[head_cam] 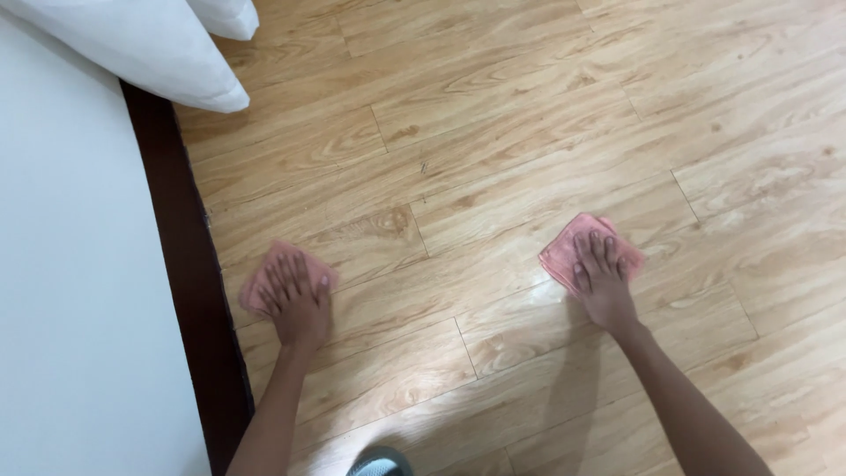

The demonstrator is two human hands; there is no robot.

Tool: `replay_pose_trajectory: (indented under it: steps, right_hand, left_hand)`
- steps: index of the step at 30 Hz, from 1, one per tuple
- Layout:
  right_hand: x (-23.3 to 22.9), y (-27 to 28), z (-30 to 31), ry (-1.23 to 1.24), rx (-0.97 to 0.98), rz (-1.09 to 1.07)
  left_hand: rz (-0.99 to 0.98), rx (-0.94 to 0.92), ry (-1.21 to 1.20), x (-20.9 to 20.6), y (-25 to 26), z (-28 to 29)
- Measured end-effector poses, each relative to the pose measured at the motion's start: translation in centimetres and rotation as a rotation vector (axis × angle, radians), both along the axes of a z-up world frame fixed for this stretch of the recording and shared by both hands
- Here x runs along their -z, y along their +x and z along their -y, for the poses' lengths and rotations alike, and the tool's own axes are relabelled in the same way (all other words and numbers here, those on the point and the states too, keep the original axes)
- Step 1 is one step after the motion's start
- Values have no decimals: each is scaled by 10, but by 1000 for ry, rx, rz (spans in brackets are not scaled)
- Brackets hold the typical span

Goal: The person wipes a light-colored wooden floor using two pink cloths, moving from the center of the room toward a sliding glass door. They clean the floor surface and the metal track of the door, maintaining a low posture throughout the task.

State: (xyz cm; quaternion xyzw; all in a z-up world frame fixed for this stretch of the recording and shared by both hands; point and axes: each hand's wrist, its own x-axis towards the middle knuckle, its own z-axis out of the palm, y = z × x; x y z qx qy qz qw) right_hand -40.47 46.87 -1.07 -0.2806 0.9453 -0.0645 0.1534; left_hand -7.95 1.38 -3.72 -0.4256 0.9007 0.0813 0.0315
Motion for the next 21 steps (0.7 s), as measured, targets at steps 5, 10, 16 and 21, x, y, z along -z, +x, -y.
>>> replay_pose_trajectory:
  steps: [5, 10, 16, 21]
  right_hand:
    - [49, -7, 59, 46, -152, -192]
    - [-65, 91, 147, -62, -43, 268]
    - [-56, 142, 86, -376, -658, -204]
    - [-49, 109, 32, 13, -547, -82]
  left_hand:
    - [130, 186, -48, -26, 10, -62]
    - [-162, 384, -9, -50, 17, -78]
    - [-172, 361, -118, -48, 20, -78]
    - [-140, 430, -26, -58, 30, -67]
